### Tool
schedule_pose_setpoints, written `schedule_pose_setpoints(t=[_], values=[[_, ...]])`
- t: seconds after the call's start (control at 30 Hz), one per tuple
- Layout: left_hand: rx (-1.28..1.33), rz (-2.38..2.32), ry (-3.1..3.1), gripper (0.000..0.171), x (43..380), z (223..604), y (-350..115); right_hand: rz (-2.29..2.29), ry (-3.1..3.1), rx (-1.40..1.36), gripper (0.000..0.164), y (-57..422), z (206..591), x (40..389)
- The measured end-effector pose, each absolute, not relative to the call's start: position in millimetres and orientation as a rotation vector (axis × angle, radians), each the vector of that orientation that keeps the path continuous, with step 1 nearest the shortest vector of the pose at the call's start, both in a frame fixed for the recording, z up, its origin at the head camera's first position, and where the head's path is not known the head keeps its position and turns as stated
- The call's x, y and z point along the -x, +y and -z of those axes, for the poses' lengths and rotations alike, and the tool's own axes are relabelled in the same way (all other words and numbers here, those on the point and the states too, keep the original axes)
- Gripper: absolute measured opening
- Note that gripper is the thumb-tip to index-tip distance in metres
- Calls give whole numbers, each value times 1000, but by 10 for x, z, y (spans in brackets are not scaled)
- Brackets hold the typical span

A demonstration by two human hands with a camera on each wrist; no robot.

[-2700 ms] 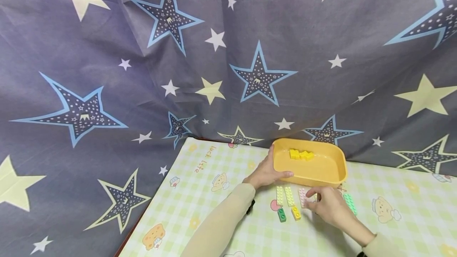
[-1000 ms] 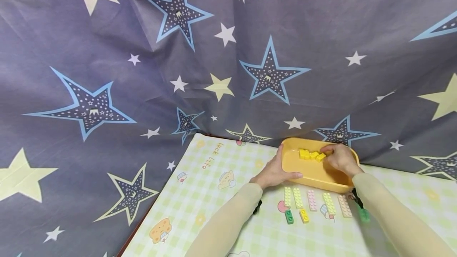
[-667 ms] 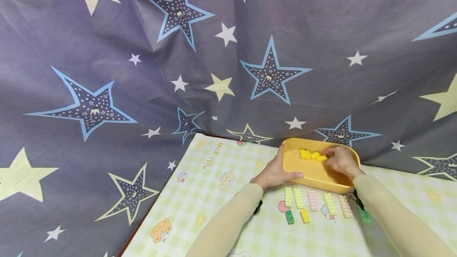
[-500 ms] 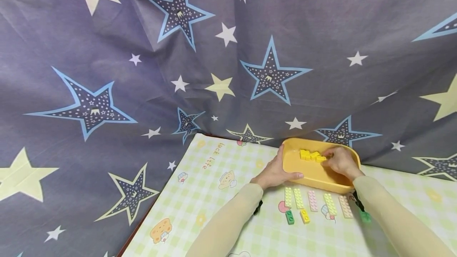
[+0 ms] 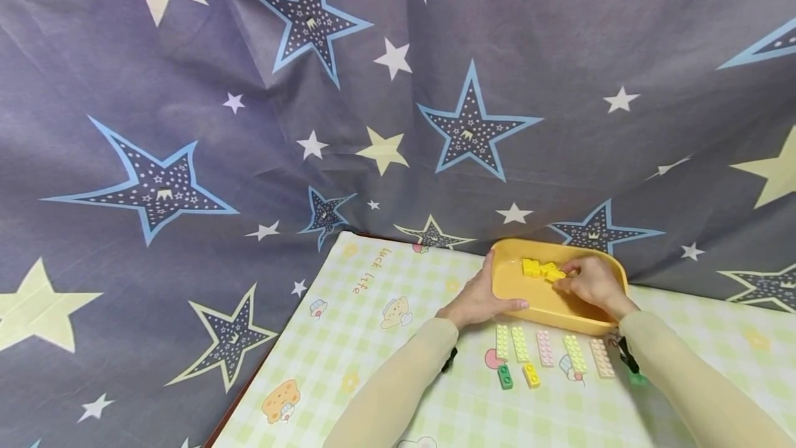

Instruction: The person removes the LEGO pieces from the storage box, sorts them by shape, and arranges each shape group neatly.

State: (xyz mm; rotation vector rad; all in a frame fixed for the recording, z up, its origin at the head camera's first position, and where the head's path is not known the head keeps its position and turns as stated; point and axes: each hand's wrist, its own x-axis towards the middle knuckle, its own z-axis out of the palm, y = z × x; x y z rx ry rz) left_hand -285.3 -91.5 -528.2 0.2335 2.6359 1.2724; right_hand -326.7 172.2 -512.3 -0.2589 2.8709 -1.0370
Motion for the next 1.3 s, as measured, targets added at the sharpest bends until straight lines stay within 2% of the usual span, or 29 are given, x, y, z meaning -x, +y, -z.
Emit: schedule_pose_setpoints(t=[0.83,1.3], values=[[-221,-1269,2633,131,2857,5309,-926,1099,2790,189,44,1605,4942,2967],[-245,-1276,2627,131,2865,5303,-932,1110,2824,198,33,1547,4858,2778]])
